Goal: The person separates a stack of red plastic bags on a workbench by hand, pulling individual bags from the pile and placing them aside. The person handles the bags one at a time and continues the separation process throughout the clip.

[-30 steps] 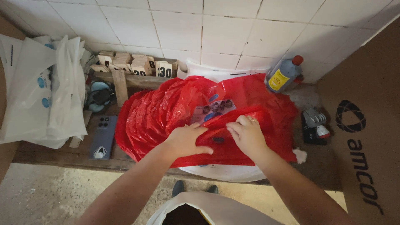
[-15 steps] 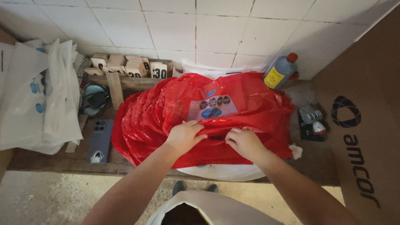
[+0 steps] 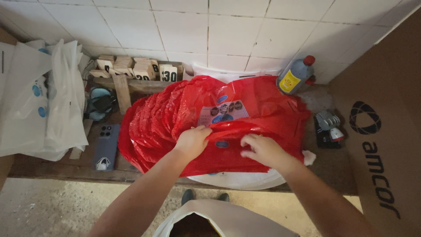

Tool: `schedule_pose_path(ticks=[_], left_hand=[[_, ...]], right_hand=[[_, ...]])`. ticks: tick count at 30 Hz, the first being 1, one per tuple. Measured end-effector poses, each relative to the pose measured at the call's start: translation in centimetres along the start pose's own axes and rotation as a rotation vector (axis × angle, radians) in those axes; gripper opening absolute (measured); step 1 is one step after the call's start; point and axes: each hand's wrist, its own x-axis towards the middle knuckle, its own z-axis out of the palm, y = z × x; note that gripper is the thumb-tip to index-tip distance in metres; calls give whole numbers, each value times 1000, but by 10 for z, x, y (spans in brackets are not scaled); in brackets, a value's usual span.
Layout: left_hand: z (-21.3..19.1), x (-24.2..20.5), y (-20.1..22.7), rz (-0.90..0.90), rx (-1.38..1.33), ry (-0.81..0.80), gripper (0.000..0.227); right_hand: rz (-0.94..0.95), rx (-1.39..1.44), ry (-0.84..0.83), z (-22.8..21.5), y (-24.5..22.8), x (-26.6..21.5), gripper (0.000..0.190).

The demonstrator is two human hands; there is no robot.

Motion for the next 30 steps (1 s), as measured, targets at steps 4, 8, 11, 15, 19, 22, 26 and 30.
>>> schedule_pose_path(ticks=[4, 8, 11, 15, 19, 22, 26, 30], left_hand=[[4, 3, -2, -24, -36, -3, 26], [-24, -9, 14, -6, -96, 11, 33], [-68, -20, 34, 13, -112, -121, 66], [-31, -13, 22, 44, 41, -122, 69], [-3, -3, 10, 27, 38, -4, 30], [6, -3, 6, 23, 35, 8, 28], [-50, -15, 33, 14, -57, -90, 48], [-49, -14, 36, 18, 29, -191, 83]], right_hand=[[-106, 64, -62, 22, 52, 9, 26], [-152, 150, 37, 16, 52, 9, 19], [-2, -24, 74, 10, 43, 0, 25], [90, -156, 72, 27, 47, -1, 23], [-94, 66, -17, 29, 52, -2, 32], [-136, -24, 48, 38, 56, 4, 18], [-41, -121, 118, 30, 54, 0, 28], [8, -229, 152, 29, 44, -5, 26]])
